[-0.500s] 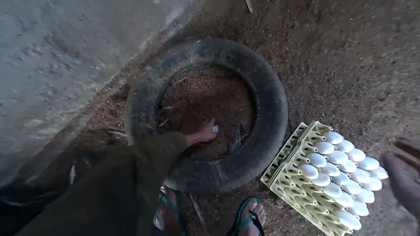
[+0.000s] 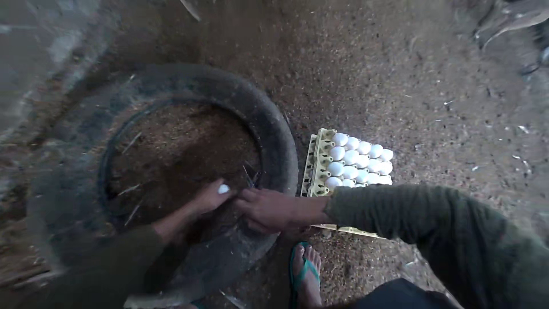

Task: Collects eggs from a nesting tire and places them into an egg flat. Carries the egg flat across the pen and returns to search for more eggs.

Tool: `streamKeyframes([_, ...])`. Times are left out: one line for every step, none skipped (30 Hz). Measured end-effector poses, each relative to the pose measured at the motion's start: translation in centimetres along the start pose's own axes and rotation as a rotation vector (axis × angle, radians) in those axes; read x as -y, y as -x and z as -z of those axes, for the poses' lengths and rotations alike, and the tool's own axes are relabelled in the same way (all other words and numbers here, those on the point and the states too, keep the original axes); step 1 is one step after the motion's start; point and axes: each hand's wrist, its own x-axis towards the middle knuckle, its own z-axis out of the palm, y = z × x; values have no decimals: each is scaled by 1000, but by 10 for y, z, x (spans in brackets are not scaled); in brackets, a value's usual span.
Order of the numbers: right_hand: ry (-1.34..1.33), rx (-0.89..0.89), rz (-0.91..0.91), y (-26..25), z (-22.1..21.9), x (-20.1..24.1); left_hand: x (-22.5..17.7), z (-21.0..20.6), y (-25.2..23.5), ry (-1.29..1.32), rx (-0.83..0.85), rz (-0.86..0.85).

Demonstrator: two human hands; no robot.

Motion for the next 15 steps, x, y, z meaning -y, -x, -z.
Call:
streamKeyframes([-24, -65, -30, -11, -2, -4, 4, 9, 4, 13, -4, -39])
streamKeyframes([-67, -114, -60, -21, -4, -8, 9, 19, 9, 53, 19, -51])
streamKeyframes([-122, -144, -84, -29, -9, -11, 11, 27, 17, 104, 69, -35])
streamKeyframes([-195, -169, -96, -35, -15, -14, 9, 35, 27, 175, 130, 1])
streamKeyframes([-281, -192, -91, -39, -22, -17, 3, 40, 38, 262, 171, 38])
streamKeyframes([-369, -225, -67, -40, -30, -17, -3, 41, 49, 343, 192, 57])
streamKeyframes([-445, -286, -22, -41, -37, -15, -9, 41, 59, 423, 208, 54])
streamKeyframes([-506, -356, 27, -42, -42, -13, -14, 39, 68, 499, 228, 29])
streamKeyframes([-540, -427, 69, -42, -46, -9, -17, 35, 74, 567, 241, -10])
streamKeyframes([-550, -484, 102, -43, -48, -6, -20, 29, 79, 638, 243, -37])
streamKeyframes([-537, -499, 107, -44, -46, -3, -22, 25, 83, 726, 247, -47])
streamKeyframes([-513, -481, 100, -45, -43, -1, -23, 23, 86, 795, 272, -54])
streamKeyframes([-490, -444, 88, -43, -40, 1, -20, 23, 87, 832, 331, -61])
streamKeyframes([-473, -420, 80, -39, -38, 4, -15, 23, 87, 845, 402, -76])
streamKeyframes([-468, -412, 76, -32, -35, 7, -7, 25, 82, 850, 485, -112])
